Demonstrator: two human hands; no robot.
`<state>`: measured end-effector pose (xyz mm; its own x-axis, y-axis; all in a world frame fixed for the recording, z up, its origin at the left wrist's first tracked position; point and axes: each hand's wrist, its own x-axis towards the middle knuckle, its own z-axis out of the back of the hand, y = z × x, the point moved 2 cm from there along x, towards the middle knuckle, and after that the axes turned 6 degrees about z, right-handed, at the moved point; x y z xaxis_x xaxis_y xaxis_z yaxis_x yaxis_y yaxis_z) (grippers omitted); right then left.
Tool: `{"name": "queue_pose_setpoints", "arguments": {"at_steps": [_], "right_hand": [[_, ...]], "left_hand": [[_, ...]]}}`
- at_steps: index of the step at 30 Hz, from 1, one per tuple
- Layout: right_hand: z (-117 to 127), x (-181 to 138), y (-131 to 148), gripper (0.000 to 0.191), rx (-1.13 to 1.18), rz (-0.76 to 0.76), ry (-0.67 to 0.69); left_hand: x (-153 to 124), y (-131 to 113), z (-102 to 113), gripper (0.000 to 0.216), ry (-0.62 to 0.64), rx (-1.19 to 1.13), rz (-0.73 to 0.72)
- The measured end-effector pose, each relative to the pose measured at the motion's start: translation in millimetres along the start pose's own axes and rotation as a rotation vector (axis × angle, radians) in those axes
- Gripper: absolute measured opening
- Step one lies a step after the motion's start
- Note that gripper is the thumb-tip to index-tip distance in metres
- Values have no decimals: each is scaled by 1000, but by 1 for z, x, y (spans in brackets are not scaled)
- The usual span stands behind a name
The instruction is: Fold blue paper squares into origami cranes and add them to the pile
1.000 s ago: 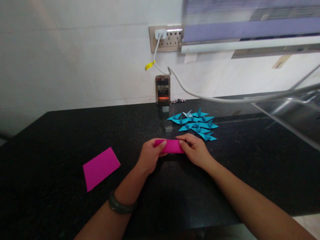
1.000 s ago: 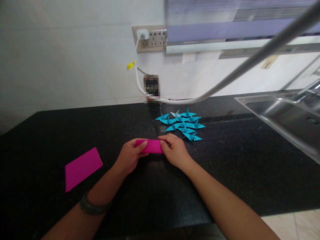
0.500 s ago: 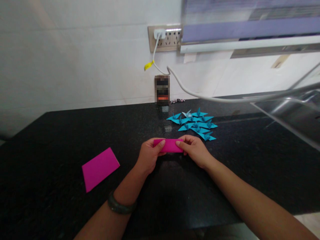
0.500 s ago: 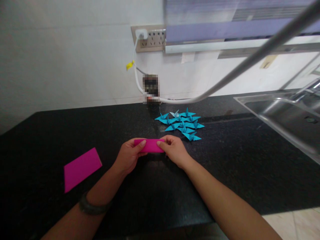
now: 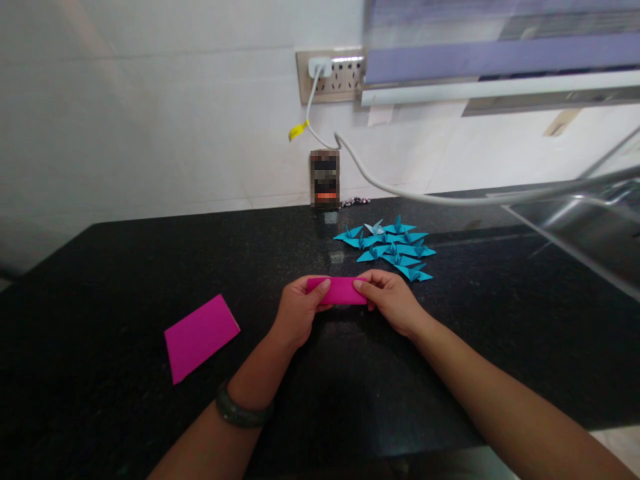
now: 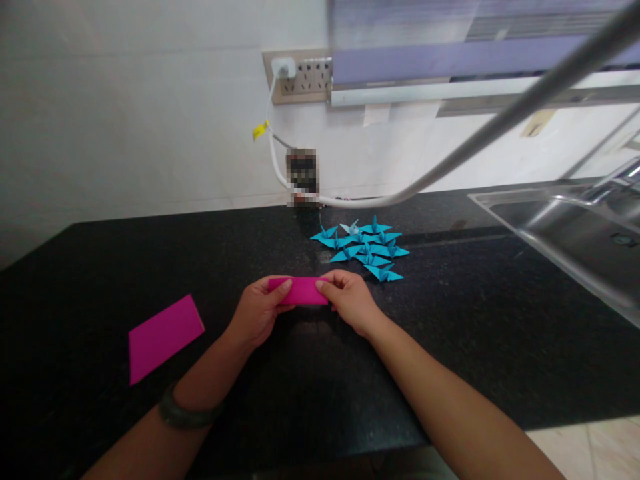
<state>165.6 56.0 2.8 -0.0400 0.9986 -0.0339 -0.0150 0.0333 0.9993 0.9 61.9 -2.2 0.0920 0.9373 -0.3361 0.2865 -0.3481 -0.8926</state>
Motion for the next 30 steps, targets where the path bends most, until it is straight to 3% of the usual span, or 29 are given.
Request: {"name": "queue_pose_setpoints", "arguments": {"at_steps": [30], "right_hand": [[0,0,1,23,-23,3,-3]], "left_hand": [[0,0,-1,27,17,-19,18]]}}
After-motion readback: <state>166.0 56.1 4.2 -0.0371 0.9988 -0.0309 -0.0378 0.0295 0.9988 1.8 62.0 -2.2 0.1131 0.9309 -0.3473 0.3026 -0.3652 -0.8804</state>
